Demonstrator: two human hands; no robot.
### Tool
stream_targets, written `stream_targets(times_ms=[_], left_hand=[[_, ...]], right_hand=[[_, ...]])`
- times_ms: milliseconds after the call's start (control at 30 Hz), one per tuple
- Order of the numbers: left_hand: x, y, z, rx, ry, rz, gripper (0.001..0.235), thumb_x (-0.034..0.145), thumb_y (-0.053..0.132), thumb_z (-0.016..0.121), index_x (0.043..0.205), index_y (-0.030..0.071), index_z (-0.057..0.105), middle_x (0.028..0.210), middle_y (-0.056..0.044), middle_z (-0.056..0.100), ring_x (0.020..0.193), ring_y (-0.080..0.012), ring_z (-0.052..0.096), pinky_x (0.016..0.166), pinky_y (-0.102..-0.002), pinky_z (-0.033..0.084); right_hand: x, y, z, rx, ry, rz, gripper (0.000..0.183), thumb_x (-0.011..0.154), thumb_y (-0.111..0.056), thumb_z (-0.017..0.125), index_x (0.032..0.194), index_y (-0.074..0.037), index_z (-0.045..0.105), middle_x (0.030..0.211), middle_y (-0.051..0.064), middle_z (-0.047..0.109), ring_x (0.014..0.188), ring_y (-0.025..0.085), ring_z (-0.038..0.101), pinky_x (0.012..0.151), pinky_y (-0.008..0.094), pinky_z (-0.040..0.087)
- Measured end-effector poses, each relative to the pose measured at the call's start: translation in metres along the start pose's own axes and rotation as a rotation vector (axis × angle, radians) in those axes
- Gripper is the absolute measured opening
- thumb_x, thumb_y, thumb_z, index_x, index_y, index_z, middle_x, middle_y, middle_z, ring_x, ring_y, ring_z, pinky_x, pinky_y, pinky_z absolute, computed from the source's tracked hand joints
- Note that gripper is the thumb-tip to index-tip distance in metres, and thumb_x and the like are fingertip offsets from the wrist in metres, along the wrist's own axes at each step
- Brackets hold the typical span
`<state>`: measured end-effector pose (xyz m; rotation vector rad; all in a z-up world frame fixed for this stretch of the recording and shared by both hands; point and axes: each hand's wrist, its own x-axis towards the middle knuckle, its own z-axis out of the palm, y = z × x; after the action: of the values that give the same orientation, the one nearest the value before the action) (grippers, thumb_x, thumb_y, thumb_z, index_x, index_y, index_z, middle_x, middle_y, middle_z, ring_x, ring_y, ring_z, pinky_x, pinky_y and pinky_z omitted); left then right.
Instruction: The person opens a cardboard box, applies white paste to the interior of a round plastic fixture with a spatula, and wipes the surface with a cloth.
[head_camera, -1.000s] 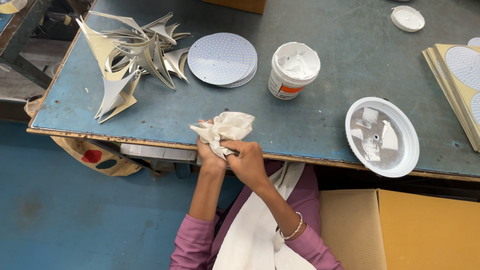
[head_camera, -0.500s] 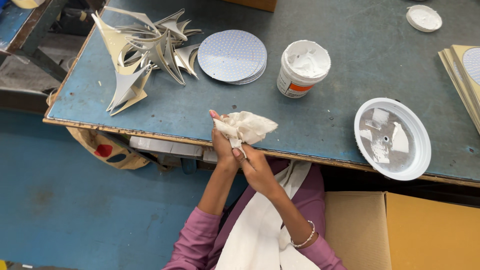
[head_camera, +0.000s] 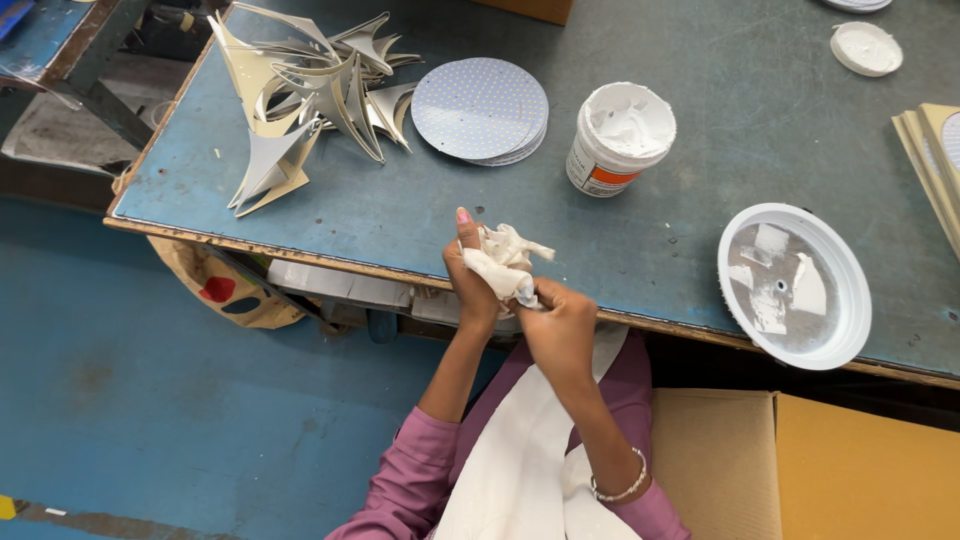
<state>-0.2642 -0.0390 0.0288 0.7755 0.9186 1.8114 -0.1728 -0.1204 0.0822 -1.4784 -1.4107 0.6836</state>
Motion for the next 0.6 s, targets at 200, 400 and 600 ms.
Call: stream_targets(times_ms=[200, 400, 600], left_hand=[[0.041, -0.003, -0.031, -0.239, 0.018, -0.094, 0.061, 0.121, 0.052, 0.052, 0.078, 0.009, 0.052, 0.079, 0.001, 0.053, 0.067, -0.0113, 0.052, 0.059, -0.030, 0.047], [0.056, 0.003, -0.050, -0.586, 0.083, -0.468, 0.053, 0.101, 0.053, 0.049, 0.128, 0.008, 0.060, 0.124, -0.010, 0.065, 0.118, -0.0265, 0.064, 0.103, -0.043, 0.052], [0.051, 0.002, -0.054, -0.753, -0.074, -0.538, 0.053, 0.104, 0.048, 0.045, 0.134, 0.008, 0.060, 0.131, -0.011, 0.066, 0.121, -0.0302, 0.063, 0.107, -0.049, 0.050]], right_hand=[[-0.017, 0.025, -0.006, 0.405, -0.072, 0.355, 0.031, 0.088, -0.015, 0.084, 0.112, 0.003, 0.078, 0.080, 0.009, 0.071, 0.060, 0.014, 0.051, 0.055, 0.032, 0.042], [-0.007, 0.063, -0.027, 1.312, -0.387, 0.295, 0.063, 0.100, -0.019, 0.076, 0.150, -0.002, 0.041, 0.124, 0.010, 0.057, 0.117, 0.018, 0.058, 0.108, 0.038, 0.046], [-0.009, 0.054, -0.020, 1.480, -0.431, 0.399, 0.071, 0.091, -0.018, 0.070, 0.151, 0.000, 0.036, 0.141, 0.018, 0.052, 0.131, 0.025, 0.052, 0.110, 0.040, 0.044]])
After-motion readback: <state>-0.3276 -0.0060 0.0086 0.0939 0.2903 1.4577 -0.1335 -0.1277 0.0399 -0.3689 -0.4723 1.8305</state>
